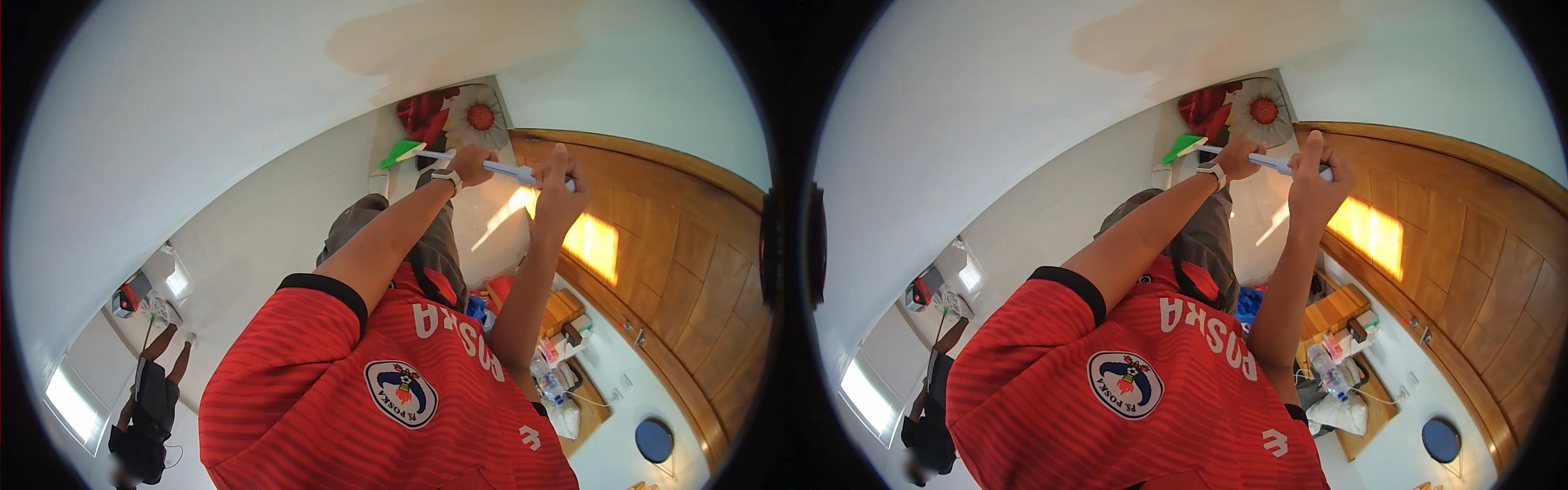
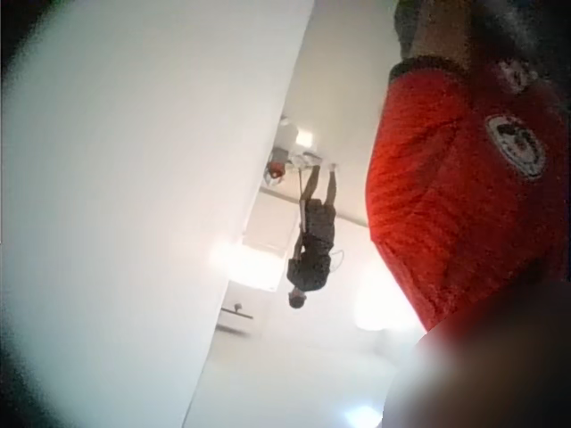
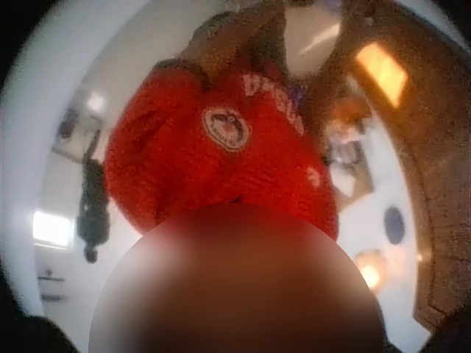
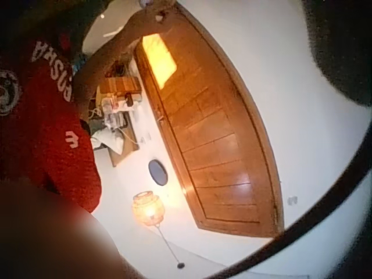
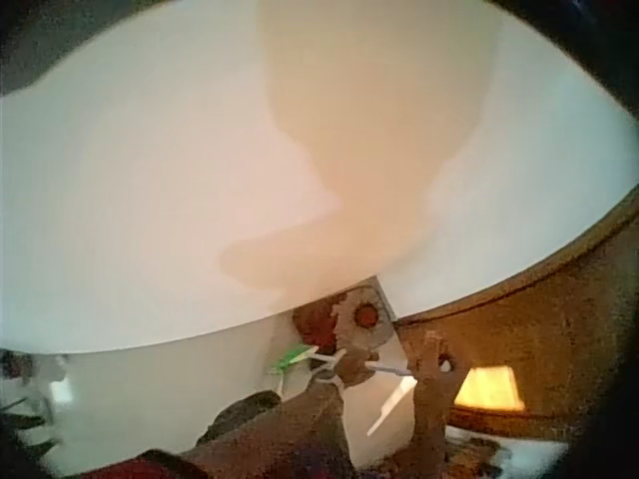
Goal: Assembling a green squeegee broom by attaching the handle pieces.
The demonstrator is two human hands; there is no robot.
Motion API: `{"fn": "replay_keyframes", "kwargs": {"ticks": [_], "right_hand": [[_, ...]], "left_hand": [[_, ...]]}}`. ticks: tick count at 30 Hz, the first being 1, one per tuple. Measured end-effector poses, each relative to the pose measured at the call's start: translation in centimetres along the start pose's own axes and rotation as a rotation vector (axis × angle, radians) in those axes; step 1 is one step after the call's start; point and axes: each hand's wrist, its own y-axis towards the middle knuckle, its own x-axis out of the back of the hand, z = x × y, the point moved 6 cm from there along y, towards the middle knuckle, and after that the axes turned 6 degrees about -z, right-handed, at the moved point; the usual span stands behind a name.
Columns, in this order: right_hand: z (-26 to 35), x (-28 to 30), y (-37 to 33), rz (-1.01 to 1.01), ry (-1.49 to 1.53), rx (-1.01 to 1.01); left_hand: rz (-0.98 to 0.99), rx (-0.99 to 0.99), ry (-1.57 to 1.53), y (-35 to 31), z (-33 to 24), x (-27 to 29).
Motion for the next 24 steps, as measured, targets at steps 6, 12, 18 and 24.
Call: {"fn": "replay_keyframes", "kwargs": {"ticks": [6,12,18,24], "right_hand": [[3.0,0.7,-3.0,-0.05,-0.069,0.16],[4.6,1.9,-4.7,-0.061,-0.034,0.157],[8.1,3.4,-4.9,-0.08,0.007,0.329],[7.5,3.1,-5.8,-0.045,-0.238,0.481]], "left_hand": [[-0.031,-0.184,-0.1,-0.4,-2.2,0.4],[-0.116,-0.334,-0.201,-1.4,-4.9,1.9],[-0.129,-0.421,-0.243,0.1,-9.5,1.8],[-0.216,-0.44,-0.446,3.2,-12.1,2.0]]}}
